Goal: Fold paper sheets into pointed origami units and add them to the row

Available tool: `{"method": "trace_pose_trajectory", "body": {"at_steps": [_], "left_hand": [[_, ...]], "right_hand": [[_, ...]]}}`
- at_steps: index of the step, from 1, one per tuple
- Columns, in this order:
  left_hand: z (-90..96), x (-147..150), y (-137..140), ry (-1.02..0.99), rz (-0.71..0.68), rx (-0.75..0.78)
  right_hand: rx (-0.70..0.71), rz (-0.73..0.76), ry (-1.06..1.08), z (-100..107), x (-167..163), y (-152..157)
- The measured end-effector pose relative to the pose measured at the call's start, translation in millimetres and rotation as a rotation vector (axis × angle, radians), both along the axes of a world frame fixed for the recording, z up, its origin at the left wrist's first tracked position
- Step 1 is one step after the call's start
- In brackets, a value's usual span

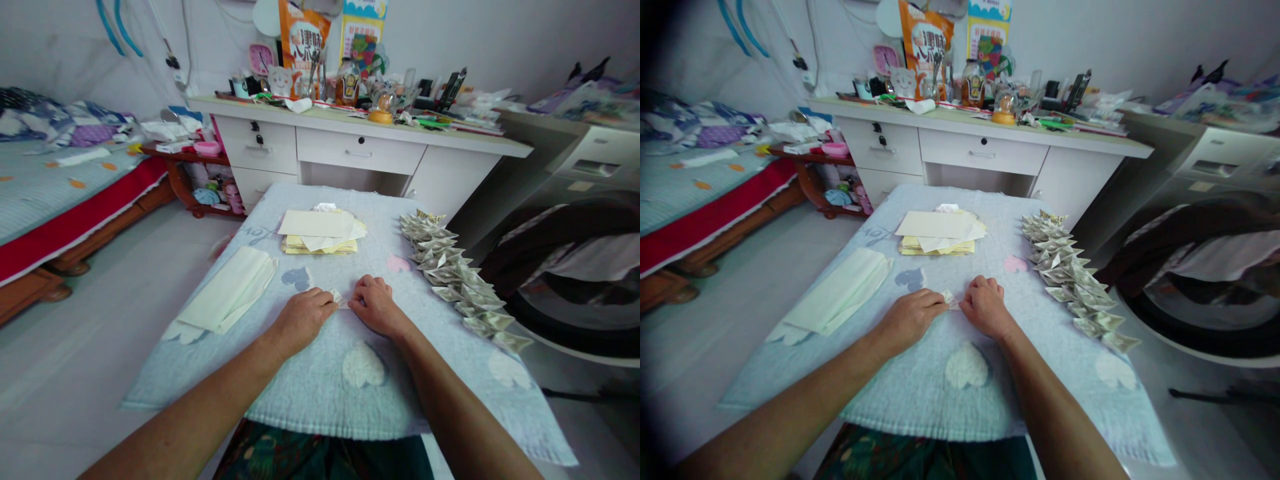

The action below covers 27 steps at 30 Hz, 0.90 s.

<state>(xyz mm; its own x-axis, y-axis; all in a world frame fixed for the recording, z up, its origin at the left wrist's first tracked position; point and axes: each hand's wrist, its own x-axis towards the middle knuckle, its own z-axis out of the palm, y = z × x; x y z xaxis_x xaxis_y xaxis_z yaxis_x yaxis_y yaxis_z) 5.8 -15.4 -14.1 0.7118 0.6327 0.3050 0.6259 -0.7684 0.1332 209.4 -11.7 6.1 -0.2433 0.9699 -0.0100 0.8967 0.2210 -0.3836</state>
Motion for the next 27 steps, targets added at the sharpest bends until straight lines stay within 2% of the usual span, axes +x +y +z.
{"method": "trace_pose_trajectory", "body": {"at_steps": [5, 10, 15, 19, 27], "left_hand": [[0.2, -0.1, -0.1, -0.016, -0.002, 0.000], [-0.4, 0.5, 0.6, -0.030, -0.013, -0.039], [0.1, -0.8, 5.3, -0.177, 0.021, -0.173], [4.0, -4.1, 10.4, -0.321, 0.088, -0.285], [6.4, -4.1, 12.3, -0.267, 0.311, -0.281]], "right_hand": [[0.054, -0.082, 0.124, 2.3, 2.3, -0.2], [0.135, 0.054, 0.143, 2.8, -13.4, -5.9], [0.073, 0.146, 0.040, 2.7, -22.4, -7.5], [0.055, 0.153, 0.018, 4.0, -22.8, -6.5], [0.073, 0.117, -0.048, 2.2, -29.9, -4.3]]}}
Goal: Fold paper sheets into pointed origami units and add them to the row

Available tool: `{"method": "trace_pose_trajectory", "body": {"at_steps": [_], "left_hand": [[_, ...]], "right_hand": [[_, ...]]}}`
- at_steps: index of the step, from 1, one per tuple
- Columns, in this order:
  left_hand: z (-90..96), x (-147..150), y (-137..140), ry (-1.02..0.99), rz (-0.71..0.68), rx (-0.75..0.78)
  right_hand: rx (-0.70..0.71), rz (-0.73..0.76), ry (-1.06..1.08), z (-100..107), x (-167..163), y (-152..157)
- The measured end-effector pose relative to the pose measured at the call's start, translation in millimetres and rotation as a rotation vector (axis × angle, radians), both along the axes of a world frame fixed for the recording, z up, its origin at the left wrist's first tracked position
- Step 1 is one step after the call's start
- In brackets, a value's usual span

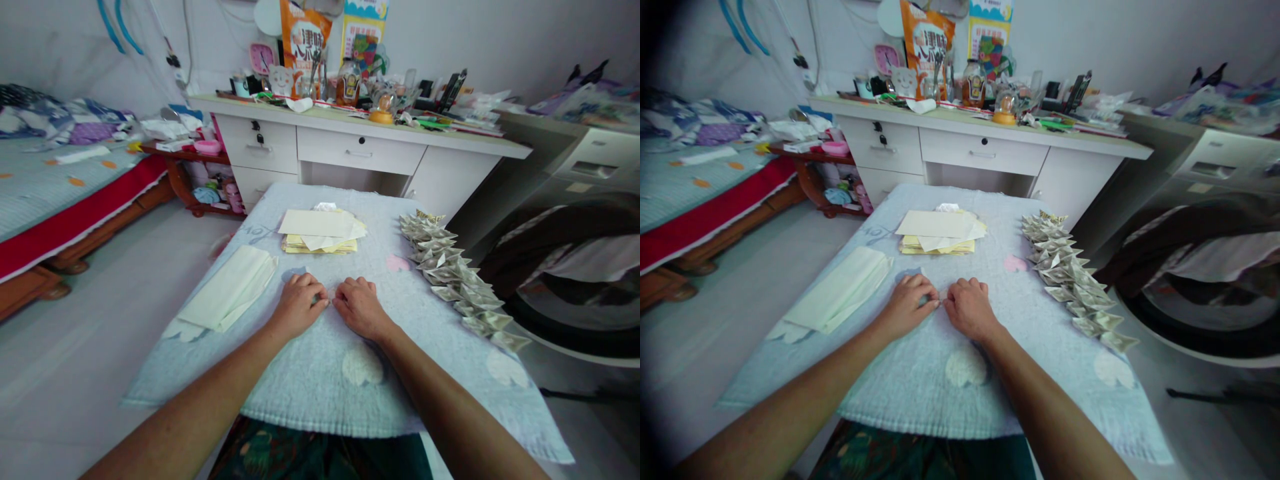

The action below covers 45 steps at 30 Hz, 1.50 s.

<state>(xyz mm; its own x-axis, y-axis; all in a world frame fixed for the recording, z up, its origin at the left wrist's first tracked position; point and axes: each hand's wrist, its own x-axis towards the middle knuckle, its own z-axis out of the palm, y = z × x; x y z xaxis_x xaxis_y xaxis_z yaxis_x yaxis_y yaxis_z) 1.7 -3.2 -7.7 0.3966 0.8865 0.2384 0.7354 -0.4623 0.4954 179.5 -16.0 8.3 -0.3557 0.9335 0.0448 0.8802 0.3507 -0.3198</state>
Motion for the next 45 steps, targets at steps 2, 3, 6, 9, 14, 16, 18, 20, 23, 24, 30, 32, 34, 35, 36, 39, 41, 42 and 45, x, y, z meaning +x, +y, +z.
{"method": "trace_pose_trajectory", "body": {"at_steps": [2, 3, 6, 9, 14, 16, 18, 20, 23, 24, 30, 32, 34, 35, 36, 39, 41, 42, 45], "left_hand": [[-0.1, 1.0, -0.9, 0.028, 0.045, -0.019], [0.1, 1.6, -1.6, 0.045, 0.064, -0.029], [1.5, 2.4, -4.1, 0.101, 0.111, -0.046], [2.9, 0.7, -6.0, 0.147, 0.146, -0.040], [1.9, -5.3, -5.4, 0.181, 0.188, -0.045], [0.5, -6.7, -4.1, 0.185, 0.191, -0.046], [-1.0, -7.1, -3.0, 0.190, 0.197, -0.038], [-1.9, -6.6, -2.6, 0.191, 0.200, -0.024], [-1.4, -4.7, -4.0, 0.186, 0.184, 0.003], [-0.7, -3.9, -4.9, 0.186, 0.176, 0.010], [1.4, -0.7, -7.4, 0.210, 0.183, -0.004], [0.0, -0.8, -6.5, 0.214, 0.191, -0.015], [-1.6, -1.3, -5.5, 0.215, 0.191, -0.021], [-2.2, -1.5, -5.1, 0.214, 0.190, -0.023], [-2.4, -1.7, -4.8, 0.213, 0.189, -0.025], [-1.6, -1.9, -4.7, 0.206, 0.182, -0.036], [-0.3, -1.9, -5.0, 0.201, 0.179, -0.041], [0.2, -1.9, -5.1, 0.199, 0.179, -0.042], [0.7, -2.0, -5.2, 0.195, 0.180, -0.044]], "right_hand": [[0.004, -0.019, -0.024, -1.1, -2.0, 0.3], [0.005, -0.026, -0.036, -1.4, -2.8, 0.2], [0.005, -0.044, -0.061, -1.1, -4.5, -0.3], [0.007, -0.057, -0.067, -0.5, -5.4, -1.0], [0.023, -0.063, -0.071, -1.3, -6.9, -1.6], [0.021, -0.067, -0.080, -1.8, -7.4, -1.8], [0.022, -0.068, -0.084, -2.1, -7.8, -2.1], [0.029, -0.065, -0.084, -2.2, -8.0, -2.5], [0.042, -0.063, -0.089, -1.9, -8.2, -3.1], [0.043, -0.062, -0.092, -1.8, -8.3, -3.2], [0.058, -0.071, -0.106, -2.2, -10.2, -4.2], [0.060, -0.079, -0.116, -2.4, -10.6, -4.8], [0.059, -0.094, -0.123, -2.6, -9.9, -5.2], [0.056, -0.103, -0.121, -2.8, -9.0, -5.4], [0.053, -0.113, -0.117, -3.0, -7.7, -5.5], [0.049, -0.131, -0.099, -3.3, -1.8, -5.4], [0.044, -0.138, -0.099, -3.1, 2.7, -5.3], [0.040, -0.139, -0.103, -2.8, 4.9, -5.2], [0.024, -0.138, -0.109, -1.7, 10.2, -4.8]]}}
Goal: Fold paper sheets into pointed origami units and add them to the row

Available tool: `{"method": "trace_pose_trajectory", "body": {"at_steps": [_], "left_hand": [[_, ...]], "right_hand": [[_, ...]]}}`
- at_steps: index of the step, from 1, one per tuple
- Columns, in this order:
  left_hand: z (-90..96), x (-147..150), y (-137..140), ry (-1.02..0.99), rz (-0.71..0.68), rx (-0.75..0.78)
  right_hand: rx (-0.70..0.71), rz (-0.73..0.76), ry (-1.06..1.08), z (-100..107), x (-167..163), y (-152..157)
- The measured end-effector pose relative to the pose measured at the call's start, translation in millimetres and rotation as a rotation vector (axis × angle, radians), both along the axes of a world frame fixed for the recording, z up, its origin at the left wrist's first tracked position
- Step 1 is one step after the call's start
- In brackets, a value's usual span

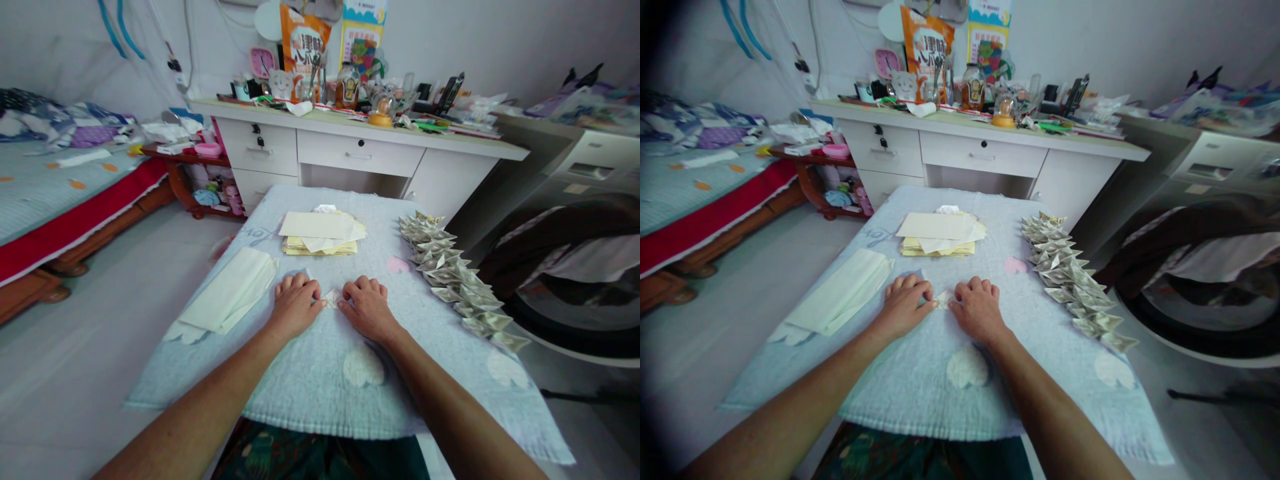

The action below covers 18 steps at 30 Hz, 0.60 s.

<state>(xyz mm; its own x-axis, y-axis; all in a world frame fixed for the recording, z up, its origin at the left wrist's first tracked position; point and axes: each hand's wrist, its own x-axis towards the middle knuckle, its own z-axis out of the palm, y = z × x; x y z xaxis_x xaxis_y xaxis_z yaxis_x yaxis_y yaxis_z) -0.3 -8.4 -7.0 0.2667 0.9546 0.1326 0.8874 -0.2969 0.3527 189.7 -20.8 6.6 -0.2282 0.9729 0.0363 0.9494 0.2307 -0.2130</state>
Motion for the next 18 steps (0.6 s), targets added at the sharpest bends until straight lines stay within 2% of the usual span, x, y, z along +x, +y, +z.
{"method": "trace_pose_trajectory", "body": {"at_steps": [6, 18], "left_hand": [[-1.4, 0.0, 0.0, -0.011, -0.003, 0.011], [-1.5, 3.9, 4.1, -0.172, -0.139, 0.022]], "right_hand": [[0.002, 0.035, 0.019, -1.6, 8.6, 2.0], [0.091, 0.157, 0.207, -9.8, 2.1, 4.7]]}}
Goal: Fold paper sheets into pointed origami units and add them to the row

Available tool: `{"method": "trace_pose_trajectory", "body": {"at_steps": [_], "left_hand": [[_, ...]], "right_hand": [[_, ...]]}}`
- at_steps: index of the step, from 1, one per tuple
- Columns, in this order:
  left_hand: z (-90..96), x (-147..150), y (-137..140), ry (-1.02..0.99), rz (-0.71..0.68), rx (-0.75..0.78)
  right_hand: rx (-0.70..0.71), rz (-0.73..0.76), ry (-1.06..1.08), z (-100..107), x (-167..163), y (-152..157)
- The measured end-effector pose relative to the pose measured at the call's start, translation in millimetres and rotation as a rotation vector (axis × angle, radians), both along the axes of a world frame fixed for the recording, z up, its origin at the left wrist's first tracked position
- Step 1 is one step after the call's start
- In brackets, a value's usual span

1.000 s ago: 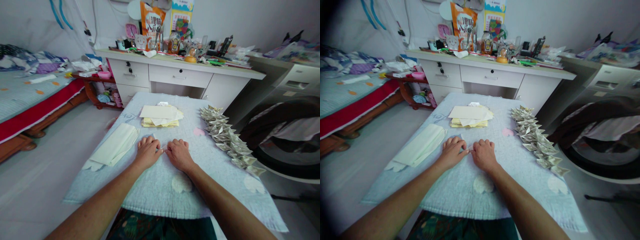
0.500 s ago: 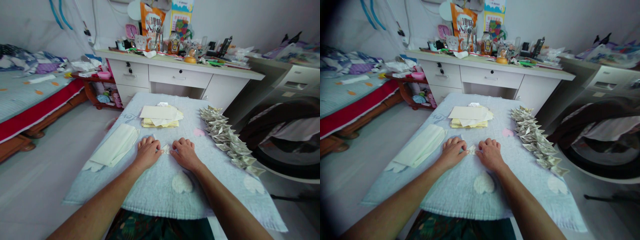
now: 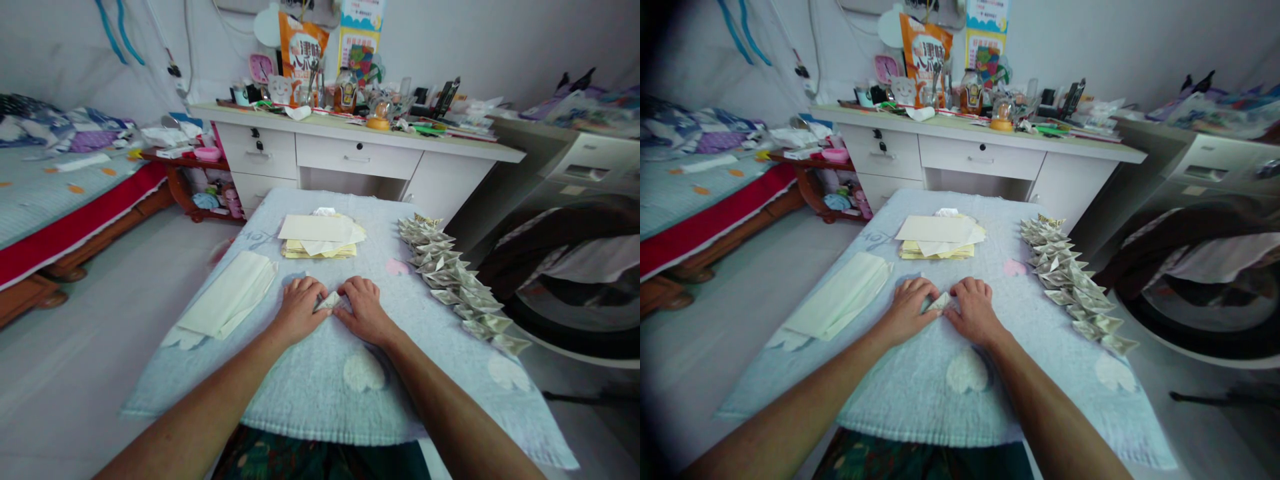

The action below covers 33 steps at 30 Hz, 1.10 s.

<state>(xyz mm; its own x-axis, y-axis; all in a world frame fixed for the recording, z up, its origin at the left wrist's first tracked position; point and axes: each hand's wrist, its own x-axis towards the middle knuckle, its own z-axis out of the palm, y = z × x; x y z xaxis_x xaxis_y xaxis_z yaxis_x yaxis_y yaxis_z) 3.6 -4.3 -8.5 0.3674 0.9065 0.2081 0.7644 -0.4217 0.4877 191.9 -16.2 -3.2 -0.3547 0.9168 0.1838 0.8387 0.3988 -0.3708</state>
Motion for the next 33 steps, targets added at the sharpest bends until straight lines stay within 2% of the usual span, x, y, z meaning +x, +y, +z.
{"method": "trace_pose_trajectory", "body": {"at_steps": [6, 12, 19, 24, 28, 33], "left_hand": [[3.4, 3.1, 0.8, -0.238, -0.140, -0.102], [5.8, 3.5, -0.9, -0.478, -0.140, -0.191], [11.6, 4.4, -3.4, -0.487, -0.146, -0.274], [14.0, 5.8, -4.4, -0.475, -0.153, -0.240], [13.8, 5.2, -3.5, -0.482, -0.098, -0.214], [12.2, 1.5, -0.4, -0.557, -0.083, -0.236]], "right_hand": [[-0.042, 0.054, 0.111, 4.3, 2.5, 1.1], [-0.103, 0.117, 0.263, 9.0, 2.9, 2.5], [-0.125, 0.199, 0.403, 3.8, 5.0, 5.7], [-0.112, 0.231, 0.437, 9.9, 2.2, 4.1], [-0.084, 0.249, 0.417, 9.6, 1.2, 4.0], [-0.110, 0.237, 0.450, 8.1, 6.3, 4.8]]}}
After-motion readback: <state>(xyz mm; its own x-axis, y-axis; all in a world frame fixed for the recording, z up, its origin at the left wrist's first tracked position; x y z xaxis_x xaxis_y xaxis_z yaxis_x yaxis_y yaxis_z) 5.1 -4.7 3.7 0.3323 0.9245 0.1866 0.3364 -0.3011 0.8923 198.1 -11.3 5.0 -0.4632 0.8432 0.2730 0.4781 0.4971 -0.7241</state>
